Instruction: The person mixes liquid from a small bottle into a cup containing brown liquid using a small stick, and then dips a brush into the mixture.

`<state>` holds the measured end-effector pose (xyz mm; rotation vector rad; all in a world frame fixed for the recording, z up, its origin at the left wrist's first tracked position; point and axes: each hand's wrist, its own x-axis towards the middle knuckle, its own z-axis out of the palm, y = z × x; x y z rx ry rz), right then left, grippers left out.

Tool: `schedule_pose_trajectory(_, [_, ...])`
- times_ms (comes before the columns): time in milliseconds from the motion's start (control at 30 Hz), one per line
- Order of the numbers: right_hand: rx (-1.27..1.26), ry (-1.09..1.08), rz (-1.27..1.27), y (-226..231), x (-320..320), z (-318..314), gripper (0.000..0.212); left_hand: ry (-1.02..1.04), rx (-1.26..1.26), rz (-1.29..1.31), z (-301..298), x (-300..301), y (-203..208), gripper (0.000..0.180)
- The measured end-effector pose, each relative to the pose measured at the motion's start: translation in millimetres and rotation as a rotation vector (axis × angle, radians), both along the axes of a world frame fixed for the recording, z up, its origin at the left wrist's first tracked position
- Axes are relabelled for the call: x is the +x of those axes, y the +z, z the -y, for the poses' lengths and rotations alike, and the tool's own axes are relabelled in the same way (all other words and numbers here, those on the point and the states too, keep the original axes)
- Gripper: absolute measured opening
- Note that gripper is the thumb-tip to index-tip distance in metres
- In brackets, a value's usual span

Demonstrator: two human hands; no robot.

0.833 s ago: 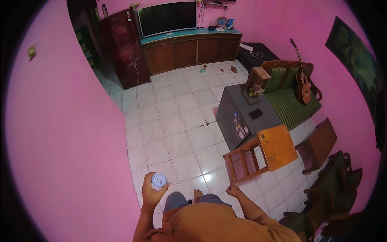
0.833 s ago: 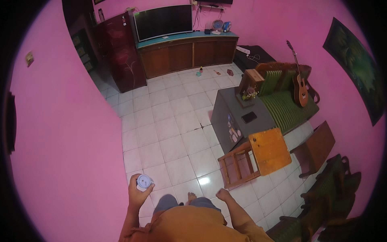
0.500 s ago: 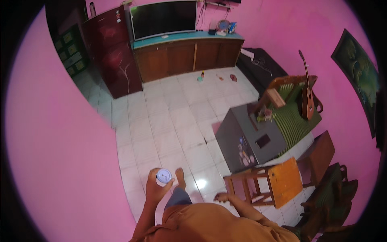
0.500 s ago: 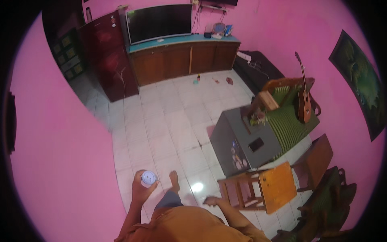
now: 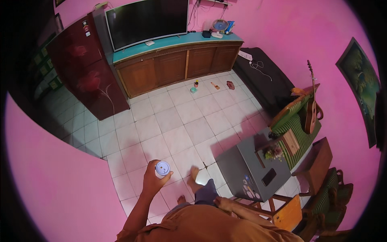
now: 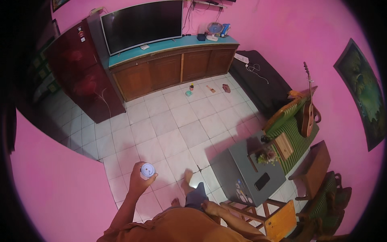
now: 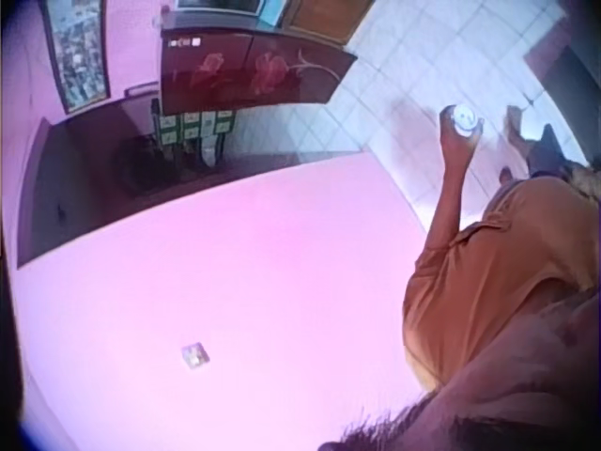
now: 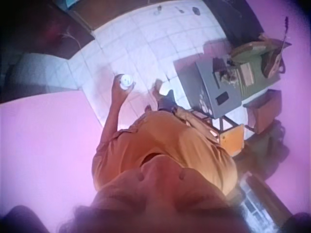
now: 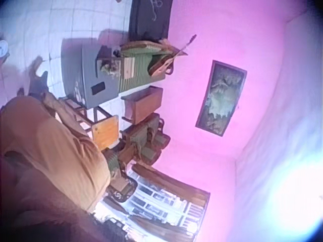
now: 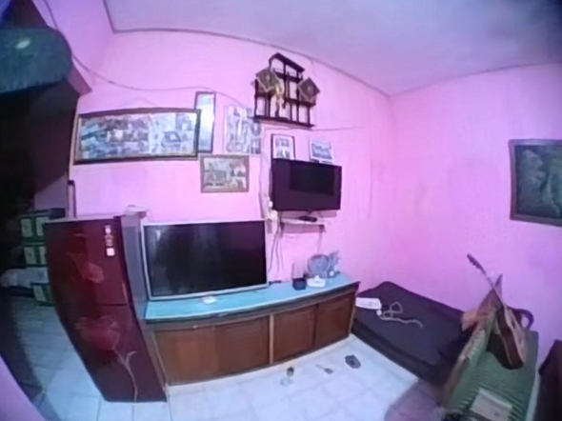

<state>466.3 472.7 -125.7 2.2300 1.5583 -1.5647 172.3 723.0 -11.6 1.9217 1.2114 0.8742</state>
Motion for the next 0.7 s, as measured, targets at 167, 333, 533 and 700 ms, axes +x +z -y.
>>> schedule_pose_trajectory(167, [-0.245, 0.465, -0.429, -13.9, 51.2, -133.3, 0.048, 0.02, 0.026, 0.017, -118.5, 51.8, -21.7, 0.063])
schedule_pose_trajectory(333, [-0.173, 0.263, -0.598, -56.3, 106.0, -251.6, 0.048, 0.068, -0.016, -0.029, -240.6, 112.7, -32.2, 0.064])
schedule_pose_trajectory(533, [-0.403, -0.029, -0.59, -61.9, 163.4, -357.1, 0.052, 0.099, -0.015, -0.024, -370.7, 198.5, -38.1, 0.064])
schedule_pose_trajectory(700, [-0.174, 0.037, -0.542, -101.7, 178.8, -466.5, 0.066, 0.045, 0.007, 0.034, -472.5, 275.0, -69.8, 0.064])
